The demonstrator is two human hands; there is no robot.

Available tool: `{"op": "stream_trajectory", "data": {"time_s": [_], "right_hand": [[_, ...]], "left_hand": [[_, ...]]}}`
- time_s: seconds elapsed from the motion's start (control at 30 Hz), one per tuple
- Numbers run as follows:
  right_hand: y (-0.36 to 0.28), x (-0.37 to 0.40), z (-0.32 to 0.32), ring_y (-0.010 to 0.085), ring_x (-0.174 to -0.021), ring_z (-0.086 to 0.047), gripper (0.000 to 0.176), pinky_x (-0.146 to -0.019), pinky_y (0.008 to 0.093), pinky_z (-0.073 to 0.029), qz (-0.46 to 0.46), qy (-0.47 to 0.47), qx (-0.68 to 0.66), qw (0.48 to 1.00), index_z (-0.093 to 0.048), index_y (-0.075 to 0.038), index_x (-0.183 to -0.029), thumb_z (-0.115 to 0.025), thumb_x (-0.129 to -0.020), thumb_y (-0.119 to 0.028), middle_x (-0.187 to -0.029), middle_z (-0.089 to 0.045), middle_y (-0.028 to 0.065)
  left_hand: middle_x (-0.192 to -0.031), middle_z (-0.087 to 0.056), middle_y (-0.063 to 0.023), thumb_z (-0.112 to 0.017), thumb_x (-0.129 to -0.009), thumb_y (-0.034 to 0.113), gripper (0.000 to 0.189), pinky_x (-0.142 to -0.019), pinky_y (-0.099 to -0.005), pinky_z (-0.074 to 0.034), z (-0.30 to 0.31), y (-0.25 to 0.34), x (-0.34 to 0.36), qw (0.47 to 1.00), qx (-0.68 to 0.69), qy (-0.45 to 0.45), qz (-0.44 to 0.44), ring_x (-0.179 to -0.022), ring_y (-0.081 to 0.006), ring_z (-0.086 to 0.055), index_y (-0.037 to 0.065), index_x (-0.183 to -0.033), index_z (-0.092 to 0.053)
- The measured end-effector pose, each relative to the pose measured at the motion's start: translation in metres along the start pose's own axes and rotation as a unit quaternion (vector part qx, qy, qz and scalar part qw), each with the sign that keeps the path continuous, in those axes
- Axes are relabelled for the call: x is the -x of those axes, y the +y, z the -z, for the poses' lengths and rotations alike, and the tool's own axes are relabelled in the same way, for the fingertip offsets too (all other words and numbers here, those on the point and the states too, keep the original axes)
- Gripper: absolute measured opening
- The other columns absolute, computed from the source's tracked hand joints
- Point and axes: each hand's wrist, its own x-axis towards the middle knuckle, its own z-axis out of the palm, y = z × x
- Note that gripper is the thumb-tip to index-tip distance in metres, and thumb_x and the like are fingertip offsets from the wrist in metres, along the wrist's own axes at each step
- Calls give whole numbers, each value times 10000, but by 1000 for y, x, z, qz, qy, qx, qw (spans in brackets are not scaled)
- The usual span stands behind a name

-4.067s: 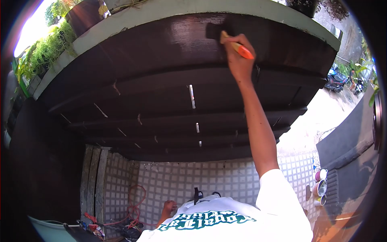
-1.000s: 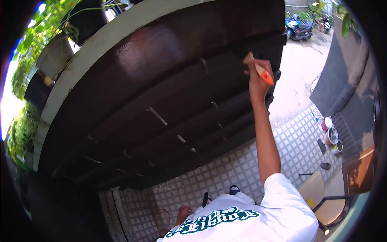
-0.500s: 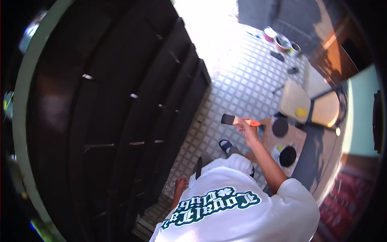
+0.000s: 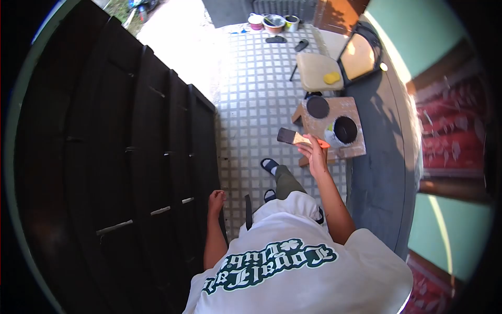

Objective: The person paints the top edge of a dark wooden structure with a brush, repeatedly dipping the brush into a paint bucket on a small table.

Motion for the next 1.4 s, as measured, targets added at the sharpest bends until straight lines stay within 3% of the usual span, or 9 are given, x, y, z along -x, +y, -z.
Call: {"op": "stream_trajectory", "data": {"time_s": [0.13,0.27,0.33,0.43,0.63,0.7,0.87,1.07,1.4], "right_hand": [[8,56,64,293,-921,-755,395,-767,368,-628,7,78,-3,997,-612,-5,-1211,-739,-962,-284,-1144,-706,125],[-4,99,127,267,-900,-760,366,-748,345,-619,33,160,-1,987,-641,-30,-1166,-764,-938,-289,-1084,-720,121],[-9,112,158,254,-875,-761,322,-741,332,-613,44,197,0,979,-650,-38,-1116,-772,-930,-270,-1038,-722,127],[-14,125,190,252,-835,-760,287,-739,337,-614,68,245,-10,967,-650,-31,-1086,-778,-923,-230,-1006,-721,130],[-33,131,245,193,-791,-748,207,-739,300,-624,80,273,-6,959,-669,4,-1056,-756,-946,-148,-946,-723,112],[-43,124,265,185,-803,-743,219,-755,291,-620,70,276,6,959,-686,9,-1059,-769,-940,-155,-957,-725,109],[-68,68,330,164,-830,-728,219,-790,277,-608,63,249,65,964,-739,9,-1080,-787,-932,-146,-993,-731,97],[-96,-66,370,137,-847,-706,171,-763,259,-600,105,128,195,967,-770,3,-1068,-777,-933,-101,-987,-728,66],[-67,-252,357,319,-958,-746,215,-884,394,-574,107,35,531,840,-799,-87,-1000,-846,-790,-100,-982,-776,157]], "left_hand": [[-911,-718,-56,-590,-1002,192,155,-553,-296,-471,-18,-45,11,998,20,-53,0,-718,-144,-669,88,-1057,-690],[-911,-715,-85,-588,-977,186,172,-580,-321,-512,-26,-147,7,984,-35,-132,116,-752,-219,-700,67,-1047,-690],[-950,-714,-105,-594,-970,214,211,-599,-357,-538,-30,-154,31,972,-58,-168,153,-766,-262,-712,44,-1058,-682],[-996,-715,-121,-593,-965,238,245,-619,-384,-559,-38,-159,43,975,-112,-177,67,-769,-274,-711,32,-1071,-672],[-964,-697,-99,-575,-978,203,216,-619,-361,-570,-67,-111,21,967,-127,-186,122,-764,-245,-709,31,-1079,-658],[-929,-687,-76,-588,-987,206,205,-667,-336,-564,-89,-84,11,978,-97,-174,63,-781,-200,-692,44,-1080,-672],[-926,-680,-40,-579,-1007,208,193,-660,-302,-540,-167,-22,29,989,-35,-135,-49,-796,-151,-668,60,-1087,-674],[-901,-680,-15,-604,-1022,242,197,-587,-278,-477,-246,-26,106,995,-64,-71,-32,-755,-123,-651,63,-1075,-667],[-929,-716,-45,-610,-1015,250,210,-586,-290,-497,-260,-152,225,977,-60,-41,200,-703,-131,-666,59,-1073,-674]]}}
